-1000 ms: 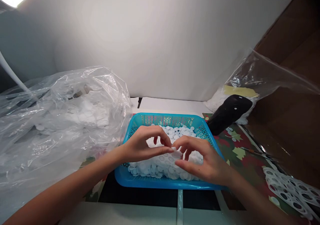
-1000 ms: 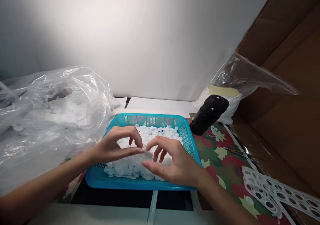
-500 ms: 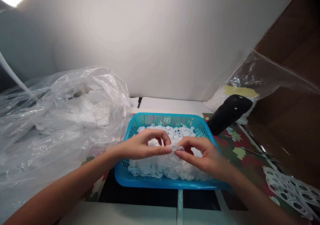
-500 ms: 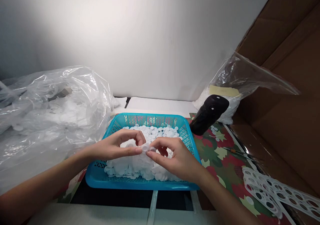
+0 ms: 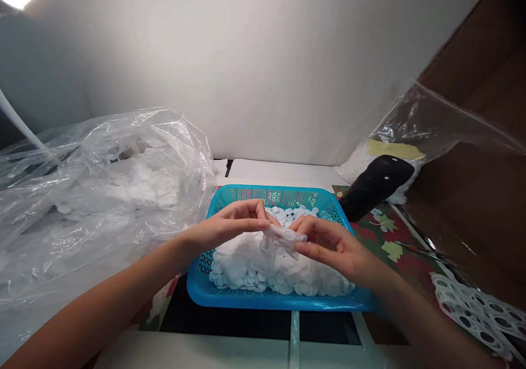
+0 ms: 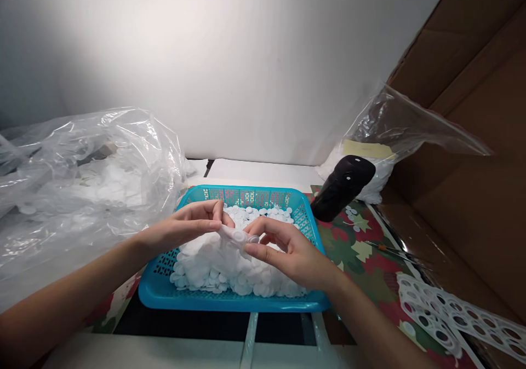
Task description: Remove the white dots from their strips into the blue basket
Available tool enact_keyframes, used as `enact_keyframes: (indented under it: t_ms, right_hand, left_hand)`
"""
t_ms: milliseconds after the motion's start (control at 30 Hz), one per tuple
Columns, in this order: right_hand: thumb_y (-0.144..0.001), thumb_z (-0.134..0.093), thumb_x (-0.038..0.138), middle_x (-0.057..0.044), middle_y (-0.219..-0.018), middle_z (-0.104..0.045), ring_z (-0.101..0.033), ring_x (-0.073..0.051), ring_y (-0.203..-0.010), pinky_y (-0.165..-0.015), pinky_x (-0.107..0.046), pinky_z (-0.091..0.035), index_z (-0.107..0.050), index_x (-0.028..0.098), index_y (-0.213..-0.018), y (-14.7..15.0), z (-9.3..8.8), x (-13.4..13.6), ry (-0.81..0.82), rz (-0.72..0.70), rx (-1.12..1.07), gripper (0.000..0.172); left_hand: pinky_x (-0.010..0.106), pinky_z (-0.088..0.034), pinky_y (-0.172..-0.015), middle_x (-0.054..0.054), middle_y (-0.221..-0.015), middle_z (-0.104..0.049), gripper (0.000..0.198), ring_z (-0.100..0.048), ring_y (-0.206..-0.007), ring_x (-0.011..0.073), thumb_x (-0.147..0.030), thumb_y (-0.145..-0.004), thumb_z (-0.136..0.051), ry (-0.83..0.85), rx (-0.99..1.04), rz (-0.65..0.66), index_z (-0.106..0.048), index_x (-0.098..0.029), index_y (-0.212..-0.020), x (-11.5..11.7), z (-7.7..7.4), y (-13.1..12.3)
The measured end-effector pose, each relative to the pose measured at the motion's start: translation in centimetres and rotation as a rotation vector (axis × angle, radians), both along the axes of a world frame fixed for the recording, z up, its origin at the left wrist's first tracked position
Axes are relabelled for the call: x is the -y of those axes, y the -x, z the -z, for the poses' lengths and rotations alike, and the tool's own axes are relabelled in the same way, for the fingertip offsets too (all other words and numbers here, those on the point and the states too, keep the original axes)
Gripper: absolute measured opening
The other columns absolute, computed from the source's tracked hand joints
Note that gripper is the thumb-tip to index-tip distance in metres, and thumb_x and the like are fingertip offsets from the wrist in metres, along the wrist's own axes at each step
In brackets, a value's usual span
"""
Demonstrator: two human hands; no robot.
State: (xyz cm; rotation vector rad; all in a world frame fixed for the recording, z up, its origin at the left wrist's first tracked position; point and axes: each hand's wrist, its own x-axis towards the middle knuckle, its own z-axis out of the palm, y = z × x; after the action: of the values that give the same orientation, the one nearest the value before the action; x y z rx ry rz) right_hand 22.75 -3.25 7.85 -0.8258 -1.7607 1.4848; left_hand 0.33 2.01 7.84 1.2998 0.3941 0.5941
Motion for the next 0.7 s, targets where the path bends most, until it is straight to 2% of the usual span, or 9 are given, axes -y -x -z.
enact_keyframes:
  t_ms: [233,433,567,700]
  right_hand:
    - [-0.082,-0.061,0.028,-0.002,-0.090,-0.054,-0.052,-0.014,-0.081,-0.069,-0.027,-0.043,-0.053,0.020,-0.074,0.2,0.3,0.0,0.150,0.042,-0.197,0.014]
    - [-0.082,-0.060,0.025,-0.002,-0.087,-0.054,-0.048,-0.013,-0.076,-0.067,-0.025,-0.040,-0.051,0.019,-0.073,1.0,0.6,0.1,0.341,0.072,-0.410,0.014]
    - [-0.081,-0.061,0.026,-0.001,-0.077,-0.051,-0.046,-0.013,-0.070,-0.065,-0.025,-0.039,-0.053,0.020,-0.074,1.4,0.7,0.3,0.365,0.121,-0.425,0.013]
    - [-0.081,-0.061,0.030,-0.001,-0.074,-0.050,-0.045,-0.014,-0.070,-0.065,-0.025,-0.038,-0.054,0.020,-0.075,1.6,0.8,0.5,0.330,0.137,-0.360,0.014]
  left_hand:
    - [0.023,-0.041,-0.063,0.004,-0.083,-0.059,0.014,-0.054,-0.072,0.0099,-0.024,-0.083,-0.058,0.027,0.066,0.013,-0.050,-0.016,-0.075,0.1,0.1,-0.1]
    - [0.021,-0.036,-0.057,0.000,-0.073,-0.053,0.014,-0.046,-0.064,0.0079,-0.023,-0.083,-0.057,0.017,0.068,0.001,-0.050,-0.016,-0.073,0.2,0.0,-0.3]
    - [0.022,-0.034,-0.055,-0.001,-0.067,-0.049,0.012,-0.043,-0.061,0.0090,-0.024,-0.080,-0.059,0.040,-0.002,0.038,-0.052,-0.016,-0.073,0.0,0.0,-0.5]
    - [0.021,-0.032,-0.051,-0.001,-0.067,-0.048,0.017,-0.040,-0.059,0.0088,-0.029,-0.081,-0.057,0.022,-0.086,0.117,-0.062,-0.014,-0.083,-0.3,-0.1,-0.6]
